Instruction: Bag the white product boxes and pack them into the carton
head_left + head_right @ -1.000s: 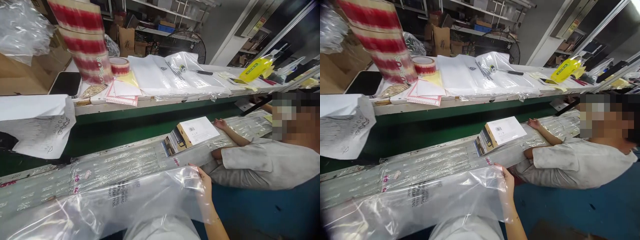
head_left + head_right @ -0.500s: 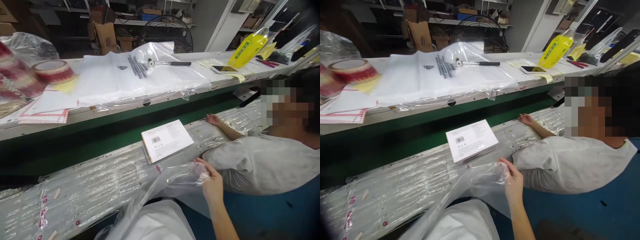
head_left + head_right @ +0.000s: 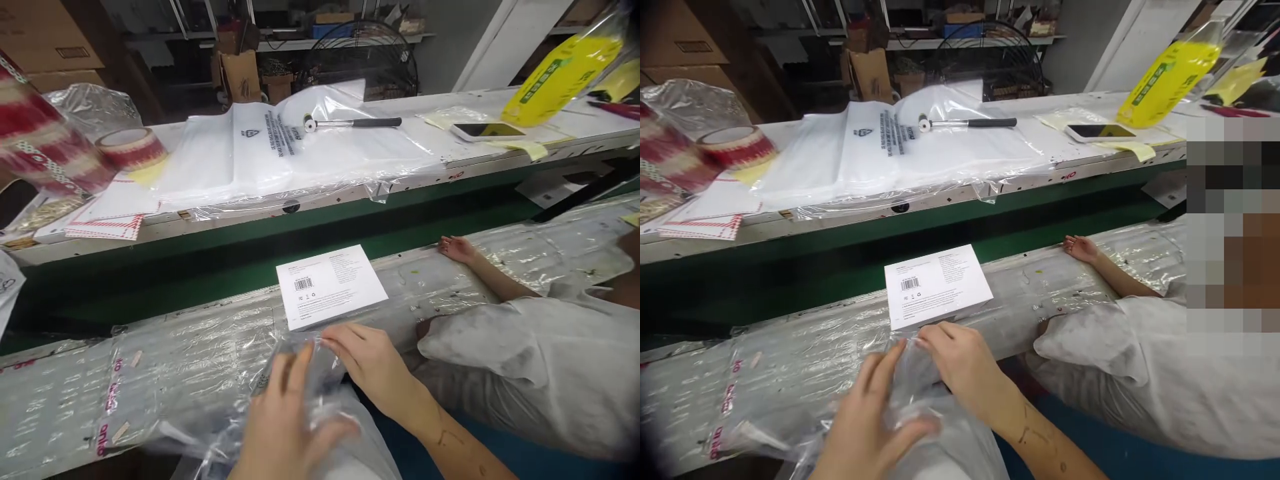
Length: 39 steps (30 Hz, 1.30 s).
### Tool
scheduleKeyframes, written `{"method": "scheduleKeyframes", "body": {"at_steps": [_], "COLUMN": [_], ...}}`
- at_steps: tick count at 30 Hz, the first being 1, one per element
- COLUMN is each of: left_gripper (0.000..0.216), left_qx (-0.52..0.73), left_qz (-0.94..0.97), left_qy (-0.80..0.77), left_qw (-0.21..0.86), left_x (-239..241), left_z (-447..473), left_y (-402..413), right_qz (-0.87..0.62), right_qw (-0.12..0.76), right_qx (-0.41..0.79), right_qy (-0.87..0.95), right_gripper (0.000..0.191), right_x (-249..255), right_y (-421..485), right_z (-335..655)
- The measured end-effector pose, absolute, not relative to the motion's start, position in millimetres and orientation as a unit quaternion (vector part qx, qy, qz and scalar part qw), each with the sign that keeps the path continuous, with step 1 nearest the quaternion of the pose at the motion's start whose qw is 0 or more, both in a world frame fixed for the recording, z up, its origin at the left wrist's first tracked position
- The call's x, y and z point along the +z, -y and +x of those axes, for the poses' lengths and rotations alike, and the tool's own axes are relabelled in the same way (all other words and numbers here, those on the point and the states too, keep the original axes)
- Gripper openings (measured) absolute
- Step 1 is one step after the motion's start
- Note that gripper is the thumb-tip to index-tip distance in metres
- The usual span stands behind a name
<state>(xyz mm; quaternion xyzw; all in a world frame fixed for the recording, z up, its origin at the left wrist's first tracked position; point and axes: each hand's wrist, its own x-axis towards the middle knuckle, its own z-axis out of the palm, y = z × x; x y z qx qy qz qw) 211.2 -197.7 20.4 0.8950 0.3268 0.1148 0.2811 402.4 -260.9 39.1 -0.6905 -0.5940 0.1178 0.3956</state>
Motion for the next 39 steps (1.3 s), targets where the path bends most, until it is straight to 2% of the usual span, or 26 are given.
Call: {"method": "scheduleKeyframes", "body": {"at_steps": [2,3,6,8,10,13,17,19,22,25,27,28,30,31,32,34,35,36,38,39], "left_gripper": [0.054,0.050,0.033,0.026,0.036,0.046,0.049,0.048,0.041,0.033,0.046,0.059,0.084,0.083,0.070,0.032,0.023,0.020,0.010,0.008], "left_qx": [0.112,0.109,0.067,0.045,0.071,0.115,0.114,0.144,0.195,0.319,0.353,0.304,0.102,-0.005,-0.094,-0.200,-0.228,-0.243,-0.256,-0.267], "left_qz": [0.914,0.918,0.872,0.816,0.772,0.709,0.637,0.652,0.747,0.834,0.872,0.891,0.915,0.913,0.908,0.896,0.891,0.886,0.874,0.865], "left_qy": [-0.311,-0.293,-0.260,-0.290,-0.341,-0.384,-0.387,-0.408,-0.451,-0.367,-0.217,-0.143,-0.052,-0.037,-0.032,-0.024,-0.010,0.005,0.019,0.022], "left_qw": [0.234,0.245,0.409,0.498,0.532,0.580,0.657,0.623,0.447,0.262,0.262,0.304,0.388,0.406,0.408,0.396,0.392,0.394,0.413,0.425], "left_x": [13,14,31,47,59,63,46,35,28,40,54,60,67,67,67,65,64,64,67,68], "left_z": [222,223,212,203,197,194,192,186,164,133,115,110,109,112,115,123,125,127,130,133], "left_y": [184,174,134,109,93,88,78,61,35,39,63,78,104,112,116,108,98,86,62,51], "right_qz": [-0.696,-0.693,-0.638,-0.586,-0.576,-0.616,-0.533,-0.482,-0.488,-0.549,-0.585,-0.595,-0.596,-0.595,-0.601,-0.637,-0.659,-0.669,-0.648,-0.621], "right_qw": [0.390,0.377,0.319,0.305,0.330,0.426,0.518,0.566,0.603,0.555,0.501,0.476,0.443,0.425,0.401,0.340,0.301,0.264,0.213,0.202], "right_qx": [0.120,0.117,0.123,0.131,0.087,0.012,0.051,0.045,0.004,-0.049,-0.072,-0.083,-0.107,-0.113,-0.106,-0.023,0.060,0.164,0.372,0.454], "right_qy": [0.591,0.603,0.690,0.740,0.742,0.662,0.667,0.667,0.631,0.623,0.634,0.643,0.661,0.672,0.683,0.691,0.687,0.675,0.630,0.606], "right_gripper": [0.020,0.019,0.016,0.022,0.028,0.027,0.018,0.017,0.020,0.023,0.023,0.023,0.022,0.022,0.022,0.019,0.012,0.013,0.037,0.042], "right_x": [41,41,38,37,38,43,48,46,43,42,45,47,54,58,61,67,67,66,61,57], "right_y": [265,267,273,274,274,272,272,274,274,272,270,269,268,268,269,275,279,284,295,301], "right_z": [405,410,434,450,456,435,378,354,334,319,307,301,289,286,284,286,291,297,314,324]}}
